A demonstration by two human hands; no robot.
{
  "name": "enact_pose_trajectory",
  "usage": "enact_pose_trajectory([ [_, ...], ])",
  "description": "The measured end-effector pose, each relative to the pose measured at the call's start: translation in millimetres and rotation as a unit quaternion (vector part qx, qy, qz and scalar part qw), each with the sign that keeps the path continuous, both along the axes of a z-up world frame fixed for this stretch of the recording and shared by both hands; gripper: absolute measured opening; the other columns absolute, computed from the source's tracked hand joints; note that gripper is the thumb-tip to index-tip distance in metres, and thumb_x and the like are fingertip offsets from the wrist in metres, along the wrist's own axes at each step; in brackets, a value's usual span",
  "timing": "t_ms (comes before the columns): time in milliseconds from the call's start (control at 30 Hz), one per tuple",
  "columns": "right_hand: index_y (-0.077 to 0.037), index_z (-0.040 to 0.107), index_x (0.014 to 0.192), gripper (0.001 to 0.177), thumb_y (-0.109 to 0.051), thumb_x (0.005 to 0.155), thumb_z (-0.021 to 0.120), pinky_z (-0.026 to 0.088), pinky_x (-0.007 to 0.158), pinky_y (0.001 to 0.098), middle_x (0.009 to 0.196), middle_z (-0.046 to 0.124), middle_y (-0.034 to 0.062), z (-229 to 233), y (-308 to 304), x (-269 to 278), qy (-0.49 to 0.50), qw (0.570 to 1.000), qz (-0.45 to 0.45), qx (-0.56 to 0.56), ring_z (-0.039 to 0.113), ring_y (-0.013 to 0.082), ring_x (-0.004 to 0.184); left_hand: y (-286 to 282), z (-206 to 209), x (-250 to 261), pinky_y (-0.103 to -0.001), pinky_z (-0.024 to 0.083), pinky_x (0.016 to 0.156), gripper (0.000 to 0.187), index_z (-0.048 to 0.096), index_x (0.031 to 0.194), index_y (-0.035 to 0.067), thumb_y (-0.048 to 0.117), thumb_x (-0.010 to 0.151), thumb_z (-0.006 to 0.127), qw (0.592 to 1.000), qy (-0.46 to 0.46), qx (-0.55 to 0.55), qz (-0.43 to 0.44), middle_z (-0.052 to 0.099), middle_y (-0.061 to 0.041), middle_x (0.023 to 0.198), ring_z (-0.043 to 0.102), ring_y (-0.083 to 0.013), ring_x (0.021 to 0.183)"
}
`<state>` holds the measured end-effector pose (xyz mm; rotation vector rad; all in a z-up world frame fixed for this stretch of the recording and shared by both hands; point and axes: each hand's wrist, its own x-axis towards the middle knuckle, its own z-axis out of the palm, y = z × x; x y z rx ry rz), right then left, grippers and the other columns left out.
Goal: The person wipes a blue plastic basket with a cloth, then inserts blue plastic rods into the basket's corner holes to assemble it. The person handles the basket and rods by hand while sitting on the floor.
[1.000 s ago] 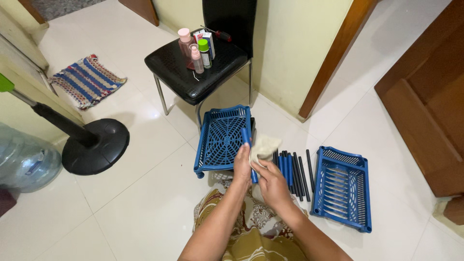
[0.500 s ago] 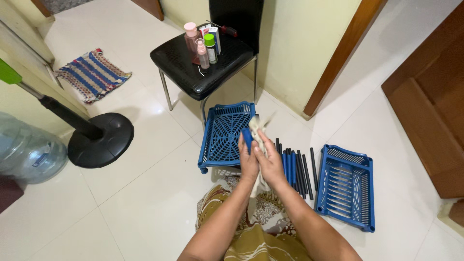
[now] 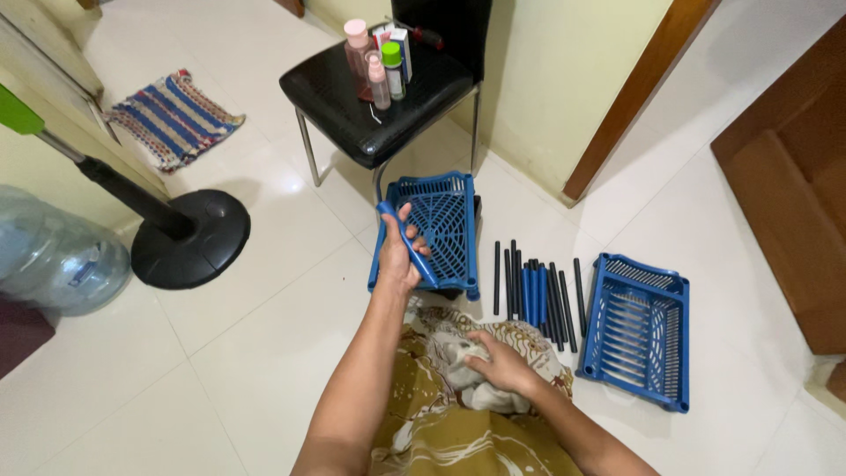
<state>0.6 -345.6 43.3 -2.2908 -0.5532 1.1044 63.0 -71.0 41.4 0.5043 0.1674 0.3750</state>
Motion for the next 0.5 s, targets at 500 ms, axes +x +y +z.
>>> enact_pose_trajectory([
  [500,-0.013,0.053,0.142,0.048,-0.042,0.103,0.051,0.06,0.089,0.0367,0.107,0.076,0.0122,56.8,16.3,12.5,-0.076,0.996,0.006,-0.046,0.074,0.0229,0.094,-84.8,-28.1,-38.8,-0.031,0.062,0.077,0.049,0.066,0.137,0.012,0.013,0.089,0.078,0.886,0.195,0.402,-0.125,0.071,-0.004,0.098,0.07,-0.016,0.087],
])
